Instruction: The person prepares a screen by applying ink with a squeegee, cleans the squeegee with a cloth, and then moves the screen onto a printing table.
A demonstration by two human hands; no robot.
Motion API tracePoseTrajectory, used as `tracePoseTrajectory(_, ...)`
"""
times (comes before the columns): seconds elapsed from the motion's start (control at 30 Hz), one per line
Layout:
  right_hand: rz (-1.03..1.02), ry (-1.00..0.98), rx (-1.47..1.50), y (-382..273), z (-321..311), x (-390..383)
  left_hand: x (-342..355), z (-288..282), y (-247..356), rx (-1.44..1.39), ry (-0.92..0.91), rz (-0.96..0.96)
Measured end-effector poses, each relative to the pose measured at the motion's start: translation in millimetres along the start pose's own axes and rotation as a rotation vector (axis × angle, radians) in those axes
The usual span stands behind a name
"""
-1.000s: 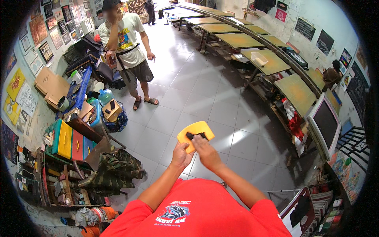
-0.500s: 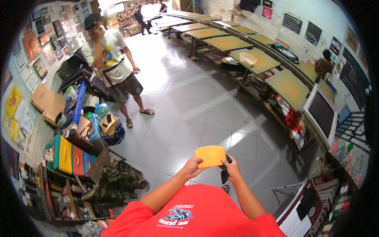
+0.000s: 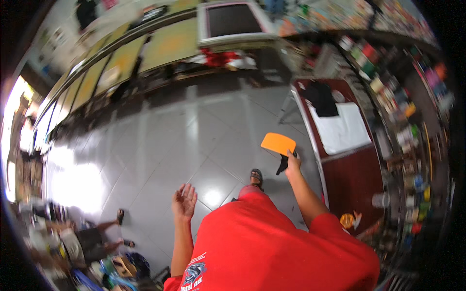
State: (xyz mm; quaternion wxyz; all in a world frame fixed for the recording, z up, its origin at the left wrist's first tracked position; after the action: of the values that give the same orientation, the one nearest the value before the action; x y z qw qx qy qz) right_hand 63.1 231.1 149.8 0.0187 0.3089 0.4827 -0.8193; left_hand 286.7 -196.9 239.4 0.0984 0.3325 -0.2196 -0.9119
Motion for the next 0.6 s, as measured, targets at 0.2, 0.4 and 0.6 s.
tracePoseTrajectory(0.2,-0.164,0.450,0.114,-60,-126,78,66,82,-44,0.081,-0.052,-0.156)
tracePoseTrajectory(0.4,-0.127,0.666,0.228,-111,-167,103,123,179,-80,0.091,-0.196,-0.246)
tracePoseTrajectory(0.6,0.017,0.768,0.020,-126,-184,133,137,298,-119,-0.149,-0.403,-0.344)
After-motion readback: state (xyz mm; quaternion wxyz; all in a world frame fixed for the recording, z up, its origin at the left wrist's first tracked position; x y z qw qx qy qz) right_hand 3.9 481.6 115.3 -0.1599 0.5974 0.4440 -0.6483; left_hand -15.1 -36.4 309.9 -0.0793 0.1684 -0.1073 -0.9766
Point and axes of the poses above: each hand's wrist, its own x-axis towards the middle knuckle, its own z-axis out of the palm, y = z × x, the point moved 8 cm from there along x, towards the middle knuckle, and after that the axes turned 1 degree about -y, right-handed, at the moved point
